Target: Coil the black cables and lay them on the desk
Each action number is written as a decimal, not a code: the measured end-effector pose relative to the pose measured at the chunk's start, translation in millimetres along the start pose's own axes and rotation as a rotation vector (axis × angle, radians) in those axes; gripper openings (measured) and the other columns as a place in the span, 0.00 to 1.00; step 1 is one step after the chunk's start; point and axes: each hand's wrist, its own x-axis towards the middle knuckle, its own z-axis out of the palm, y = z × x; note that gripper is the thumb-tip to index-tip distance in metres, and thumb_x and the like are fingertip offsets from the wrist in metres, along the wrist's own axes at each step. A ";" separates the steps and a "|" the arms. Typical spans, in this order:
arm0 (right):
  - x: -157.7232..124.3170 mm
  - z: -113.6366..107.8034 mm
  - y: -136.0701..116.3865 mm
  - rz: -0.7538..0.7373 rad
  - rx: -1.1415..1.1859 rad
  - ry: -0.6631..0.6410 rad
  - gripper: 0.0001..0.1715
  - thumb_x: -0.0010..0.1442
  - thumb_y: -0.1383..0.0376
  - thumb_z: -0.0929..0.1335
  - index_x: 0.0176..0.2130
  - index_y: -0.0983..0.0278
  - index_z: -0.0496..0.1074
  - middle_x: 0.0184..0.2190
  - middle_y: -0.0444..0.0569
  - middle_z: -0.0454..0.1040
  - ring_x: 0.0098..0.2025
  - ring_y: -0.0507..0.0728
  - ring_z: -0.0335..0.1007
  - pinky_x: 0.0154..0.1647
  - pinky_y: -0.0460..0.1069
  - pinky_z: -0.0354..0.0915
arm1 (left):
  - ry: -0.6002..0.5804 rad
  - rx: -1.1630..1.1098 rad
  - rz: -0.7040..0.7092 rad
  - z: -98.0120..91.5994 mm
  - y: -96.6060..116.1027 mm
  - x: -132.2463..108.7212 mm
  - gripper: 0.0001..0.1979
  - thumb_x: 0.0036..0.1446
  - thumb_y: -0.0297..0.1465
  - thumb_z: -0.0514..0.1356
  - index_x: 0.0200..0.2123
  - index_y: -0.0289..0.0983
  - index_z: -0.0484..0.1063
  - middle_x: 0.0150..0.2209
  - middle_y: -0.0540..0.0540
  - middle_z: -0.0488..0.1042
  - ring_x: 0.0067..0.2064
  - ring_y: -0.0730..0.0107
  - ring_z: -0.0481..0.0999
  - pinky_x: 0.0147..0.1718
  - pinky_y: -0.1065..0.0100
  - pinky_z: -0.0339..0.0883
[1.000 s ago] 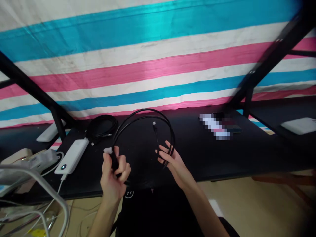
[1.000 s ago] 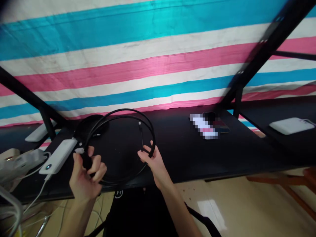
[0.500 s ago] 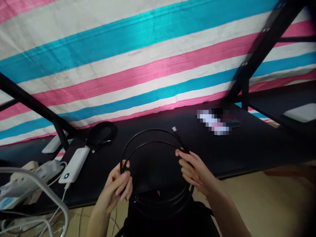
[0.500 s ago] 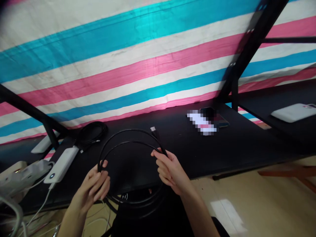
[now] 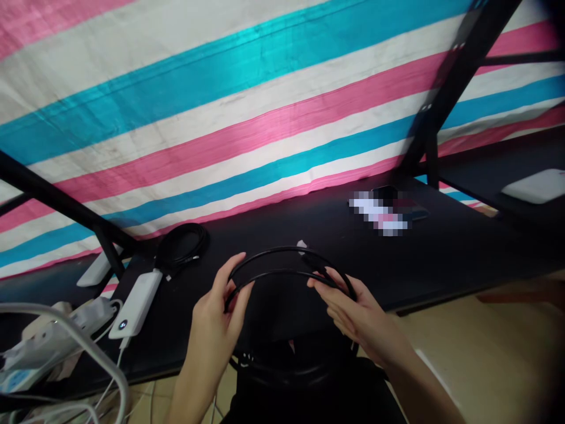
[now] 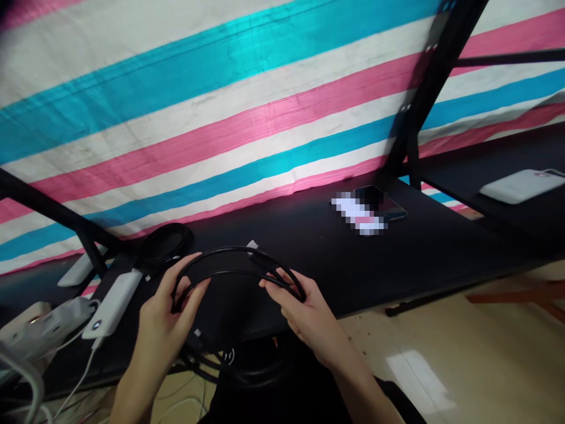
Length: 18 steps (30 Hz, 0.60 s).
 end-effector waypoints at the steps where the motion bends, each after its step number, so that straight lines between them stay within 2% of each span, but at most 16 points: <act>1: 0.5 0.1 1.2 -0.014 -0.012 0.045 0.26 0.37 0.53 0.78 0.36 0.58 0.74 0.32 0.46 0.75 0.27 0.50 0.70 0.22 0.42 0.65 | 0.003 0.011 0.018 1.3 -1.2 1.2 0.17 0.58 0.32 0.56 0.52 0.41 0.68 0.30 0.50 0.75 0.30 0.72 0.75 0.29 0.76 0.66; 3: 1.7 -1.5 2.4 -0.053 -0.055 0.054 0.27 0.38 0.54 0.78 0.39 0.58 0.74 0.37 0.49 0.76 0.37 0.56 0.73 0.31 0.46 0.70 | 0.010 -0.007 0.037 2.8 -4.4 3.5 0.15 0.58 0.30 0.54 0.48 0.40 0.71 0.36 0.46 0.78 0.35 0.69 0.77 0.33 0.74 0.67; 5: 2.9 -5.0 1.3 -0.104 -0.106 -0.058 0.24 0.43 0.54 0.77 0.40 0.59 0.75 0.39 0.50 0.76 0.42 0.58 0.73 0.37 0.48 0.70 | -0.021 -0.068 0.015 1.8 -6.6 5.3 0.14 0.57 0.29 0.54 0.46 0.39 0.73 0.37 0.46 0.78 0.35 0.68 0.76 0.33 0.73 0.66; 6: 3.5 -7.2 0.0 -0.128 -0.135 -0.133 0.22 0.45 0.55 0.76 0.40 0.59 0.75 0.39 0.49 0.76 0.41 0.57 0.72 0.37 0.48 0.70 | -0.062 -0.116 -0.012 0.6 -7.0 5.9 0.13 0.57 0.29 0.53 0.44 0.39 0.73 0.34 0.47 0.77 0.32 0.69 0.75 0.30 0.74 0.65; 9: 5.7 -13.3 -5.2 -0.149 -0.173 -0.263 0.23 0.49 0.57 0.75 0.45 0.59 0.72 0.29 0.44 0.72 0.29 0.50 0.68 0.26 0.43 0.64 | -0.236 -0.322 -0.130 -4.7 -5.8 7.2 0.10 0.59 0.32 0.53 0.37 0.38 0.75 0.22 0.52 0.68 0.22 0.76 0.64 0.20 0.76 0.55; 12: 8.6 -16.1 -7.5 -0.101 -0.083 -0.325 0.22 0.53 0.54 0.73 0.44 0.62 0.71 0.18 0.37 0.58 0.18 0.44 0.48 0.16 0.40 0.46 | -0.362 -0.498 -0.209 -9.5 -4.8 8.6 0.10 0.58 0.35 0.56 0.32 0.37 0.74 0.20 0.53 0.60 0.20 0.79 0.55 0.17 0.77 0.48; 14: 10.1 -16.0 -6.6 -0.071 -0.044 -0.385 0.19 0.55 0.52 0.70 0.37 0.65 0.72 0.16 0.36 0.52 0.18 0.44 0.41 0.17 0.42 0.40 | -0.415 -0.555 -0.237 -12.1 -5.6 9.5 0.10 0.57 0.36 0.58 0.31 0.37 0.75 0.18 0.55 0.56 0.19 0.80 0.52 0.16 0.78 0.46; 16: 10.6 -15.1 -4.7 -0.044 -0.040 -0.409 0.19 0.55 0.52 0.70 0.33 0.66 0.71 0.17 0.38 0.52 0.19 0.45 0.41 0.18 0.43 0.40 | -0.445 -0.599 -0.250 -14.1 -7.5 9.7 0.09 0.52 0.37 0.62 0.31 0.36 0.76 0.17 0.56 0.55 0.19 0.81 0.51 0.17 0.78 0.46; 18: 9.9 -14.3 -2.6 0.010 -0.012 -0.416 0.20 0.53 0.51 0.71 0.29 0.66 0.70 0.17 0.38 0.53 0.20 0.46 0.41 0.18 0.43 0.41 | -0.444 -0.630 -0.236 -15.4 -10.2 8.5 0.09 0.46 0.36 0.66 0.31 0.37 0.77 0.17 0.55 0.59 0.19 0.81 0.54 0.18 0.78 0.49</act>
